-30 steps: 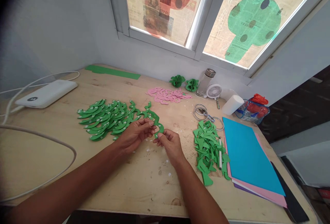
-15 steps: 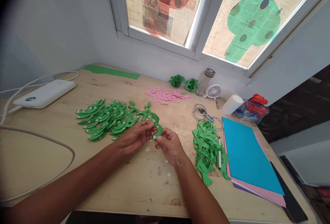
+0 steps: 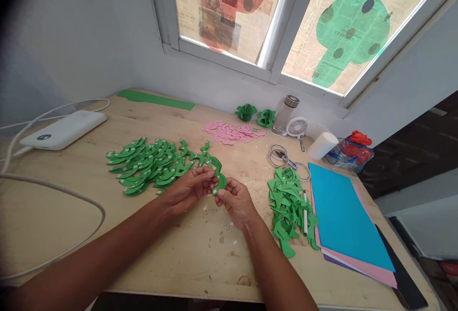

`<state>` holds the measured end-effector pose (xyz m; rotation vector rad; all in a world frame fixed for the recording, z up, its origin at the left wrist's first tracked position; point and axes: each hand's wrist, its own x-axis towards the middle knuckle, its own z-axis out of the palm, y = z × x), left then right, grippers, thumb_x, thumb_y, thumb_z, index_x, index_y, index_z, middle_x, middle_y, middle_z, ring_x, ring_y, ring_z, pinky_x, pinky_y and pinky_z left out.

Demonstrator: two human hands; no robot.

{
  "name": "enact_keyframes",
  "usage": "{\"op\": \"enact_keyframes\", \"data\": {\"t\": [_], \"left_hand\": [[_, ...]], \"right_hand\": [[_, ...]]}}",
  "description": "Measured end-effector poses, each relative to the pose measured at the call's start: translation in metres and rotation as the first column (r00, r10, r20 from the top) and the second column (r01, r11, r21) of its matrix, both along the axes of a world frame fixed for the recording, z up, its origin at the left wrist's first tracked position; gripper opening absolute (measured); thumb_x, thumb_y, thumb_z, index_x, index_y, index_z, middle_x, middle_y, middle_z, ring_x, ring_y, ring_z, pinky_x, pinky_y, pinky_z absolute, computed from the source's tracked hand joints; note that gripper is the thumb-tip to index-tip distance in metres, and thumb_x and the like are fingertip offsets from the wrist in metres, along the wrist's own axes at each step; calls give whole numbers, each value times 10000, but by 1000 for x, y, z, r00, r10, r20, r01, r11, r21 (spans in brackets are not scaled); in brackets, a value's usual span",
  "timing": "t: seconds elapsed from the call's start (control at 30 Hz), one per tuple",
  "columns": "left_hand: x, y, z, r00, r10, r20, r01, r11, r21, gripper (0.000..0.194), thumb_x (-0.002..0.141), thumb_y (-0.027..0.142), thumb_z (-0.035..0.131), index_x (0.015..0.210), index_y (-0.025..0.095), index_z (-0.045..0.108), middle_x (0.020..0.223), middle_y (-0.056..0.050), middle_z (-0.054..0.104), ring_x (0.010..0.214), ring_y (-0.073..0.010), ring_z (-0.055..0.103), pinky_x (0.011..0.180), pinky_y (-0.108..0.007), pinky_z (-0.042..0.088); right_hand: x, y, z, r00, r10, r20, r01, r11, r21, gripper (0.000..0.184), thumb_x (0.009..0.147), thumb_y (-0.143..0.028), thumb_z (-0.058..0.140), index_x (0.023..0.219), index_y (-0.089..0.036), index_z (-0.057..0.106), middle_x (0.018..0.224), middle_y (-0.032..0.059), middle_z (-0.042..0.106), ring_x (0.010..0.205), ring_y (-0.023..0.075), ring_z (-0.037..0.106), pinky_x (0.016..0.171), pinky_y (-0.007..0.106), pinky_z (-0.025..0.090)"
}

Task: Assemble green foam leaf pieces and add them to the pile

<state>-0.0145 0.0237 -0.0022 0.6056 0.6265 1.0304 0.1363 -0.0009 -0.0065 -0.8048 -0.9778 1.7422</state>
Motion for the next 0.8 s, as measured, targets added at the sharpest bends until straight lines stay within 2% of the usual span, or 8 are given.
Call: {"op": "enact_keyframes", "data": {"t": [0.37,0.53,0.63,0.8], "left_hand": [[-1,1,2,996,56,-68,-53,998,43,183,633,228,745,697,135,602,658,-27,658,591,-121,599,579,-227,449],[1,0,4,993,58,-105,-53,998,42,165,641,223,725,671,137,587,649,-30,659,559,-111,583,558,-222,440],[2,-2,5,986,73,-152,-64,996,61,162,637,224,722,653,137,587,629,-31,655,531,-108,567,552,-229,438],[3,-3,5,973,87,-215,-65,992,111,158,640,237,718,640,136,597,604,-28,641,539,-115,565,553,-234,435]], "right_hand": [[0,0,-2,996,-38,76,34,998,56,222,615,-298,739,781,-187,641,655,-5,588,547,99,497,495,212,364],[2,1,-6,985,-87,150,64,987,150,207,711,-369,659,776,-173,639,595,-11,566,511,91,458,501,216,350],[2,2,-7,949,-170,265,113,969,218,247,758,-411,598,753,-167,637,540,-20,546,477,87,436,487,216,337],[2,3,-8,863,-269,428,158,948,276,288,755,-432,580,664,-161,616,495,-26,527,442,88,431,444,212,310]]}}
